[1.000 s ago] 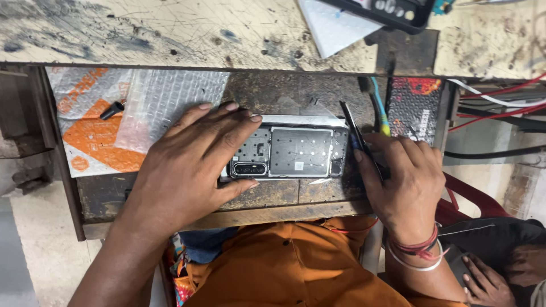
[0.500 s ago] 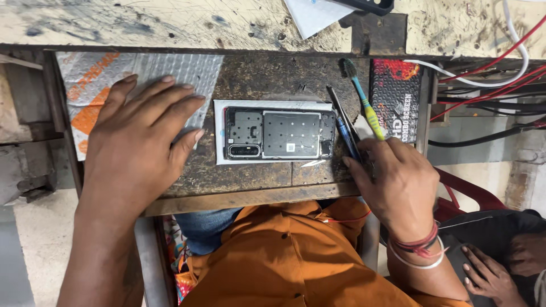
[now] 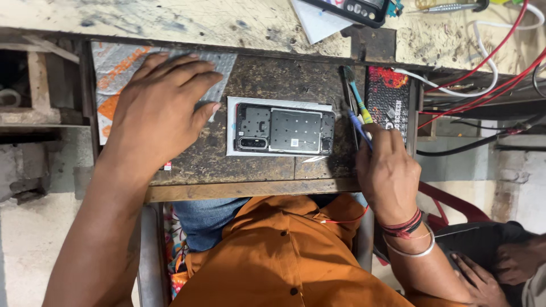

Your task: The person connects a red charging cable to a smartphone, then removes the back cover and uses a screwdriver to unscrew and remove the internal metal shielding plate from the phone's chassis.

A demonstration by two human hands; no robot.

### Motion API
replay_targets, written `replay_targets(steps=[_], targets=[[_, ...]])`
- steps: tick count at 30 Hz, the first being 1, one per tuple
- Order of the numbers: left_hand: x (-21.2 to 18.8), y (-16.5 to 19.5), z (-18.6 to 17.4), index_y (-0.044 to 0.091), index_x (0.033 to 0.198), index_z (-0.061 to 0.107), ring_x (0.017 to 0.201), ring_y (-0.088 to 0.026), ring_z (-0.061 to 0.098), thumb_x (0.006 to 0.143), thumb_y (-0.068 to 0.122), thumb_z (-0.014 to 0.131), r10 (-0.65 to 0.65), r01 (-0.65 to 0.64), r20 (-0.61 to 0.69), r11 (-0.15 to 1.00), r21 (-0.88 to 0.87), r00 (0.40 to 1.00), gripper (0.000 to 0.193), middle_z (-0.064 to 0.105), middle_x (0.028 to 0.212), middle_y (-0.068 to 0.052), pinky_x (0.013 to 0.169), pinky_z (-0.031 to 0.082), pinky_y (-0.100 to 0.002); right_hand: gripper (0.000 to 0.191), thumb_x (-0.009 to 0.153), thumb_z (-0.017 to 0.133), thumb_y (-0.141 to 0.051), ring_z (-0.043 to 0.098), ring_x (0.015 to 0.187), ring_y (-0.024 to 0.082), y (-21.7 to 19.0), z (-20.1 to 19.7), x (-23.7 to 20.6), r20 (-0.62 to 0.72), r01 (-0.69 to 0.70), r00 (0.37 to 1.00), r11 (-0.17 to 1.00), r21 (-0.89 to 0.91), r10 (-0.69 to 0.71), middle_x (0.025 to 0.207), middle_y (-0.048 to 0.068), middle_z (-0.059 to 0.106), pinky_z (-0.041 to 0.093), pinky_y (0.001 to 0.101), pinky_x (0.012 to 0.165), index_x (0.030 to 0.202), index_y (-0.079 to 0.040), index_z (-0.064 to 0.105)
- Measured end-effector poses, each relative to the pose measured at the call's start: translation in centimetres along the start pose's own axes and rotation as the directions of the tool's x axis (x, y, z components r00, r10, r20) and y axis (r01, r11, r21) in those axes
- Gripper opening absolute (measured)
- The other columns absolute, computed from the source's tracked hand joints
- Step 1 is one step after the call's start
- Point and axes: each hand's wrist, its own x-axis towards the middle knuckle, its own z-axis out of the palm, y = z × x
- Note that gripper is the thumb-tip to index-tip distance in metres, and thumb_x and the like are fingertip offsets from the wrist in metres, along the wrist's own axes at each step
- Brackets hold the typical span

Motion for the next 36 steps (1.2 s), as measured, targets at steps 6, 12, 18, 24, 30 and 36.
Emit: replay_targets(steps=[6, 12, 18, 24, 30, 36], targets=[[0.2, -1.5, 0.5, 0.007, 0.124, 0.073, 0.122, -0.03, 0.064, 0.093, 0.009, 0.071, 0.004, -0.007, -0.033, 0.997, -0.071, 0.999, 0.031, 0.07, 0.133, -0.009, 0.107, 0.047, -0.044, 0.012, 0.107, 0.065, 0.001, 0.067, 0.078, 0.019, 1.4, 0.9, -1.8, 0.056, -0.254, 0.945, 0.617, 0.745, 0.322, 0.098, 0.011, 0.07, 0.054, 0.03, 0.071, 0.118, 0.001, 0.07], [-0.1, -3.2, 1.5, 0.004, 0.123, 0.074, 0.117, -0.034, 0.065, 0.088, 0.001, 0.068, 0.022, -0.03, -0.06, 0.99, -0.137, 0.998, 0.035, 0.071, 0.132, -0.011, 0.103, 0.049, -0.046, 0.015, 0.111, 0.073, -0.004, 0.07, 0.084, 0.018, 2.9, 0.5, -3.0, 0.098, -0.186, 0.951, 0.285, 0.941, 0.294, 0.102, 0.014, 0.069, 0.059, 0.0273, 0.083, 0.116, 0.008, 0.068], [-0.2, -4.7, 2.5, 0.003, 0.123, 0.074, 0.12, -0.032, 0.067, 0.09, -0.009, 0.066, 0.057, -0.077, -0.127, 0.984, -0.161, 0.99, 0.037, 0.072, 0.132, -0.011, 0.104, 0.051, -0.042, 0.024, 0.114, 0.076, -0.018, 0.065, 0.083, 0.015, 2.4, 0.7, -3.9, -0.148, 0.059, 0.973, 0.426, 0.903, 0.179, 0.101, 0.009, 0.064, 0.058, 0.0236, 0.074, 0.109, 0.005, 0.069], [-1.3, -5.3, 3.1, 0.005, 0.123, 0.074, 0.114, -0.029, 0.069, 0.093, -0.006, 0.073, 0.084, -0.146, -0.296, 0.97, -0.195, 0.951, 0.032, 0.074, 0.124, -0.007, 0.099, 0.055, -0.04, 0.021, 0.12, 0.073, -0.007, 0.067, 0.096, 0.019, 1.2, 0.0, -4.5, -0.039, -0.035, 0.993, 0.584, 0.811, 0.115, 0.11, 0.015, 0.064, 0.061, 0.028, 0.09, 0.115, 0.009, 0.061], [-1.7, -5.2, 3.4, 0.01, 0.119, 0.074, 0.102, -0.026, 0.072, 0.097, 0.001, 0.076, 0.04, -0.106, -0.37, 0.981, -0.161, 0.928, 0.025, 0.074, 0.115, -0.005, 0.089, 0.056, -0.04, 0.026, 0.117, 0.076, -0.008, 0.075, 0.095, 0.023, -2.8, 0.5, -3.6, -0.137, 0.069, 0.977, 0.362, 0.929, 0.166, 0.103, 0.012, 0.066, 0.065, 0.0305, 0.089, 0.116, -0.001, 0.052], [-2.7, -5.1, 3.3, 0.012, 0.116, 0.072, 0.095, -0.025, 0.073, 0.099, 0.007, 0.075, 0.003, -0.078, -0.424, 0.984, -0.16, 0.906, 0.018, 0.075, 0.11, -0.003, 0.082, 0.056, -0.04, 0.022, 0.111, 0.07, -0.004, 0.076, 0.101, 0.023, -9.7, 3.6, -2.4, 0.06, -0.054, 0.998, 0.188, 0.981, -0.022, 0.101, 0.011, 0.067, 0.064, 0.0346, 0.094, 0.118, -0.001, 0.05]])
